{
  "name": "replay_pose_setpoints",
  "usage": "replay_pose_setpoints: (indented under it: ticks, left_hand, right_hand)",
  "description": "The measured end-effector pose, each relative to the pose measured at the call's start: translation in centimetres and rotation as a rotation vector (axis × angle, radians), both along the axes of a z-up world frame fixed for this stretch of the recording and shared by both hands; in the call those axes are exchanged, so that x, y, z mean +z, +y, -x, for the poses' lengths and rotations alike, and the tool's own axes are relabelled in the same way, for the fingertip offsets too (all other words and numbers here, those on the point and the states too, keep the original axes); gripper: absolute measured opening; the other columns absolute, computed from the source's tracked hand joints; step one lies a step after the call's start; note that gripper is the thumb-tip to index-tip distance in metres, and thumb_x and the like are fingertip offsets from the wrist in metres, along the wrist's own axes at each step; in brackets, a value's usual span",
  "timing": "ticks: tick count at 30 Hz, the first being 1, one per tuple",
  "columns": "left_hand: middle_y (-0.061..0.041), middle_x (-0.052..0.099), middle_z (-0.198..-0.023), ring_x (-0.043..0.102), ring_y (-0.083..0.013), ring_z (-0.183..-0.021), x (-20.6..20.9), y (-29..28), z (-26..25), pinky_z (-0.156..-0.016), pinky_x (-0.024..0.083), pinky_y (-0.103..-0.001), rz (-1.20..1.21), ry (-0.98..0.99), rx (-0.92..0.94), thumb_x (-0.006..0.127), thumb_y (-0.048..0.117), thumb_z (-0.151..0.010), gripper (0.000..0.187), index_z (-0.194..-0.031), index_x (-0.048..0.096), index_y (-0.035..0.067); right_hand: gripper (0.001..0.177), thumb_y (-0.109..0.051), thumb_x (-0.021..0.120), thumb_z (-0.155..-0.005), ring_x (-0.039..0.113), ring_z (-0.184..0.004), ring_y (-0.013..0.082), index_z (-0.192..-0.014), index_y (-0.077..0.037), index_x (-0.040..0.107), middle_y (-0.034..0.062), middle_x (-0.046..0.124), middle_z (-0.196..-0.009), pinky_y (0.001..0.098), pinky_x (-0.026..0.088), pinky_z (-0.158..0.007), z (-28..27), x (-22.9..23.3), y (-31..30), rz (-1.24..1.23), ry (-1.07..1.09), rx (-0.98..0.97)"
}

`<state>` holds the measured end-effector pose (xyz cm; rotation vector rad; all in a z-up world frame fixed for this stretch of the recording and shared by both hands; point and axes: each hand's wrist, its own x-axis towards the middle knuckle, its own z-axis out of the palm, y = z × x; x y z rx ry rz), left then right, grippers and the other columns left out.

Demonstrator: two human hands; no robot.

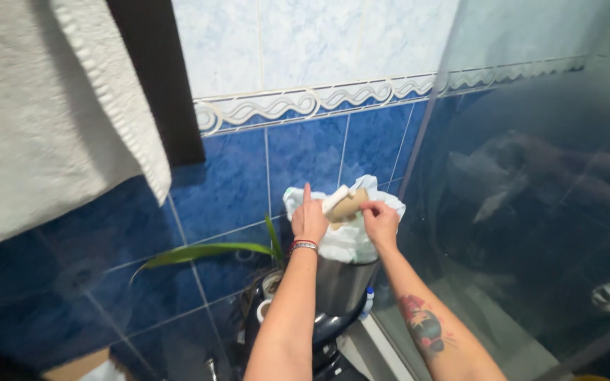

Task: The person takes a roll of toilet paper from a box of supplies, walks into the bathroom, and replaces the roll on the holder. They then return to the dining area, place a small packet into a pouch, and bring the pouch back into the bathroom.

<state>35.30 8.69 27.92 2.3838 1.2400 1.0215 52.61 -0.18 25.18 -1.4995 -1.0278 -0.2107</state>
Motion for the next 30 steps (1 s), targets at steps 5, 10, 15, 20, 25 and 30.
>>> replay_pose_setpoints:
  ticks: [5,10,15,20,25,30]
  left_hand:
    - [-0.011,0.061,-0.140,0.071,-0.0379,-0.104,-1.9,4.3,-2.5,-0.090,0.057,-0.048,0.022,0.012,0.057,0.066,0.009,-0.088,0.024,-0.111,0.074,0.008]
    - [-0.009,0.063,-0.136,0.069,-0.0395,-0.103,0.2,4.1,-1.3,-0.089,0.055,-0.049,-0.064,-0.265,-0.019,0.069,0.005,-0.077,0.044,-0.121,0.069,0.006]
    - [-0.009,0.061,-0.140,0.069,-0.0389,-0.105,-0.2,4.3,-0.9,-0.091,0.055,-0.048,-0.088,-0.193,-0.046,0.069,0.006,-0.078,0.049,-0.128,0.065,0.007]
    - [-0.011,0.057,-0.145,0.069,-0.0400,-0.102,0.4,2.6,0.3,-0.088,0.055,-0.049,-0.125,-0.270,-0.050,0.070,0.003,-0.074,0.055,-0.128,0.064,0.009]
    - [-0.010,0.059,-0.140,0.069,-0.0391,-0.100,1.3,-0.1,1.8,-0.086,0.055,-0.049,-0.105,-0.378,-0.029,0.072,0.007,-0.073,0.044,-0.117,0.068,0.012]
    - [-0.008,0.072,-0.113,0.069,-0.0396,-0.096,0.3,-2.8,4.4,-0.080,0.054,-0.052,-0.145,-0.332,-0.048,0.070,0.008,-0.080,0.026,-0.105,0.071,0.013]
  right_hand:
    - [0.015,-0.003,0.067,-0.086,0.072,-0.073,0.0117,-0.095,-0.006,0.079,0.0059,0.078,-0.083,0.0273,0.057,-0.070,-2.0,-3.7,3.1,-0.013,0.044,0.153]
    - [0.016,-0.009,0.072,-0.084,0.073,-0.076,0.0178,-0.098,-0.007,0.076,0.0069,0.075,-0.091,0.0315,0.058,-0.072,0.2,-2.4,4.8,0.080,-0.085,0.241]
    - [0.025,-0.034,0.077,-0.084,0.069,-0.098,0.0297,-0.089,-0.010,0.077,0.0103,0.076,-0.097,0.0509,0.047,-0.087,0.7,-0.8,5.0,0.668,-0.129,-0.084]
    - [0.014,-0.022,0.073,-0.081,0.068,-0.096,0.0364,-0.082,-0.008,0.075,0.0165,0.071,-0.109,0.0465,0.054,-0.082,-2.5,-4.7,7.5,0.302,-0.429,-0.140]
    - [0.012,-0.015,0.072,-0.085,0.068,-0.077,0.0301,-0.087,-0.004,0.072,0.0143,0.070,-0.103,0.0419,0.055,-0.072,2.7,0.9,3.4,0.018,-0.287,-0.078]
    - [0.033,-0.012,0.069,-0.088,0.066,-0.066,0.0162,-0.119,-0.002,0.068,0.0087,0.074,-0.088,0.0308,0.052,-0.060,8.1,2.1,0.1,-0.085,-0.203,0.373]
